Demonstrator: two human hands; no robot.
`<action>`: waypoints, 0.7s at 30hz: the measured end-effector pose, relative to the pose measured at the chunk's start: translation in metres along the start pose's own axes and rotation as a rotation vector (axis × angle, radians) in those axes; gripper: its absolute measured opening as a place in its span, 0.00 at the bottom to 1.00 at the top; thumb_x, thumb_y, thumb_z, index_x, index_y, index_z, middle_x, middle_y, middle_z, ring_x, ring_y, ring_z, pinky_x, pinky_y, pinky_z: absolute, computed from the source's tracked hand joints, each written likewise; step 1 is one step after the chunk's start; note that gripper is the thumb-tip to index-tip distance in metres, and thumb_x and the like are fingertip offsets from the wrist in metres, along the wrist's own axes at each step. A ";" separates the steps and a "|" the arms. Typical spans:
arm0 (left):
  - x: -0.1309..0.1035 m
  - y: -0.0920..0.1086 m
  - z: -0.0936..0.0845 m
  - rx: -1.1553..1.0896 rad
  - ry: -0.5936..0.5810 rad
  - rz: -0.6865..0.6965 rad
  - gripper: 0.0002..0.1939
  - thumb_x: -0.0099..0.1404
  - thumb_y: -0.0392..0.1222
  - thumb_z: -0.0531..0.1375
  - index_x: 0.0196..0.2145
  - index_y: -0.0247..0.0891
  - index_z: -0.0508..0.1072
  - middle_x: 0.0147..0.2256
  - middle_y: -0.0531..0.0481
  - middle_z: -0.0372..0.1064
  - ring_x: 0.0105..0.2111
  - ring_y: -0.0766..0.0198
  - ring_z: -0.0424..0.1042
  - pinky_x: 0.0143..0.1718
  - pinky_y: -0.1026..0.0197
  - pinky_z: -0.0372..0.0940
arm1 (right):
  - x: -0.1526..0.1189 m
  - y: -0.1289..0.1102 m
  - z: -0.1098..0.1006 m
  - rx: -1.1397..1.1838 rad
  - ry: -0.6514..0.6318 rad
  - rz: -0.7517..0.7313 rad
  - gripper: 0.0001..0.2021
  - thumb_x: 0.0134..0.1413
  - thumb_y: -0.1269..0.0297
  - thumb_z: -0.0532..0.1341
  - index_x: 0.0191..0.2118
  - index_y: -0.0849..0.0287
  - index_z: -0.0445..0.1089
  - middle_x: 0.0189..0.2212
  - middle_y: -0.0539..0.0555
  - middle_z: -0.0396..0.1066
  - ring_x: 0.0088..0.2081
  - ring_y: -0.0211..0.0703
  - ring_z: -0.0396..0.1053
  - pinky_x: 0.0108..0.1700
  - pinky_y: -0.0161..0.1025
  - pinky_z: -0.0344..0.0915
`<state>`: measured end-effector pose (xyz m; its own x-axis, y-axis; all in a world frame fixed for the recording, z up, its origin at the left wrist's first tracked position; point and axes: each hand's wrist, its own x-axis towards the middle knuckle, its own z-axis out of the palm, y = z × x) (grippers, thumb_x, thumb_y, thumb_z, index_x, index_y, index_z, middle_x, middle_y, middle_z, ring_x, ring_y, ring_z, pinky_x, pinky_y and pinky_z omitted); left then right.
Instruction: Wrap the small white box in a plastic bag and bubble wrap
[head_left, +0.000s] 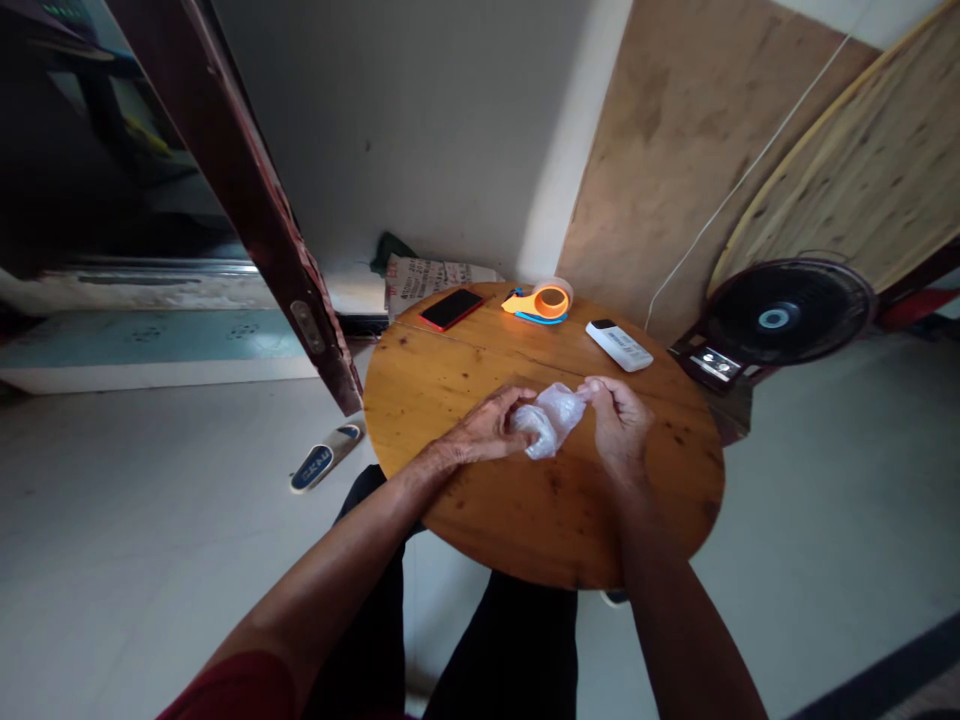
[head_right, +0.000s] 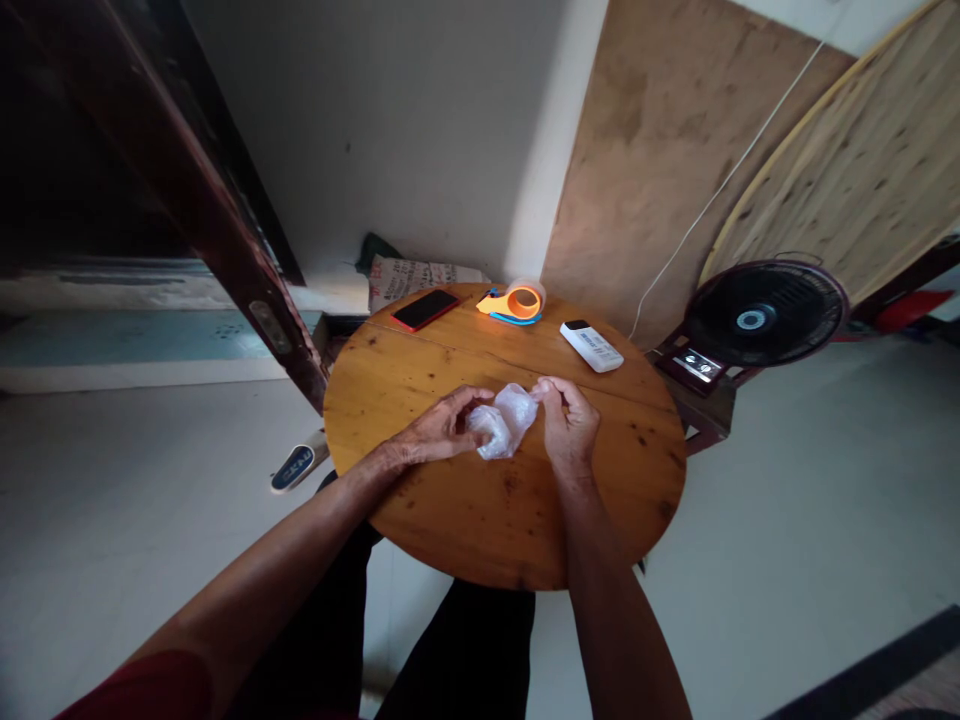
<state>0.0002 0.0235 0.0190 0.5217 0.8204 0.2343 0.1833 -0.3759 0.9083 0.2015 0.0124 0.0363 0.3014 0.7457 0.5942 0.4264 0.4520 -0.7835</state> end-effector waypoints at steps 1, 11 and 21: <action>0.001 -0.003 0.001 0.028 0.001 0.005 0.29 0.55 0.43 0.66 0.53 0.36 0.65 0.49 0.42 0.67 0.45 0.58 0.69 0.48 0.55 0.64 | 0.000 0.000 0.000 0.011 0.012 0.004 0.11 0.58 0.58 0.59 0.33 0.59 0.73 0.26 0.51 0.75 0.30 0.40 0.72 0.38 0.39 0.69; 0.001 -0.001 -0.001 0.082 -0.031 0.045 0.19 0.55 0.41 0.63 0.45 0.35 0.72 0.41 0.46 0.70 0.39 0.60 0.70 0.40 0.60 0.65 | 0.003 -0.004 -0.005 0.020 0.096 0.019 0.12 0.58 0.56 0.58 0.32 0.59 0.72 0.26 0.51 0.73 0.30 0.40 0.71 0.36 0.39 0.68; 0.002 -0.012 0.001 -0.018 -0.032 0.042 0.15 0.57 0.43 0.63 0.41 0.35 0.73 0.41 0.45 0.72 0.41 0.59 0.72 0.44 0.59 0.66 | 0.006 -0.002 -0.007 0.023 0.123 0.035 0.11 0.57 0.57 0.59 0.31 0.59 0.72 0.24 0.49 0.72 0.29 0.39 0.69 0.36 0.38 0.66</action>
<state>-0.0002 0.0290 0.0081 0.5554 0.7894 0.2615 0.1457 -0.4020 0.9040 0.2083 0.0122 0.0428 0.4190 0.6961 0.5830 0.3948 0.4386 -0.8073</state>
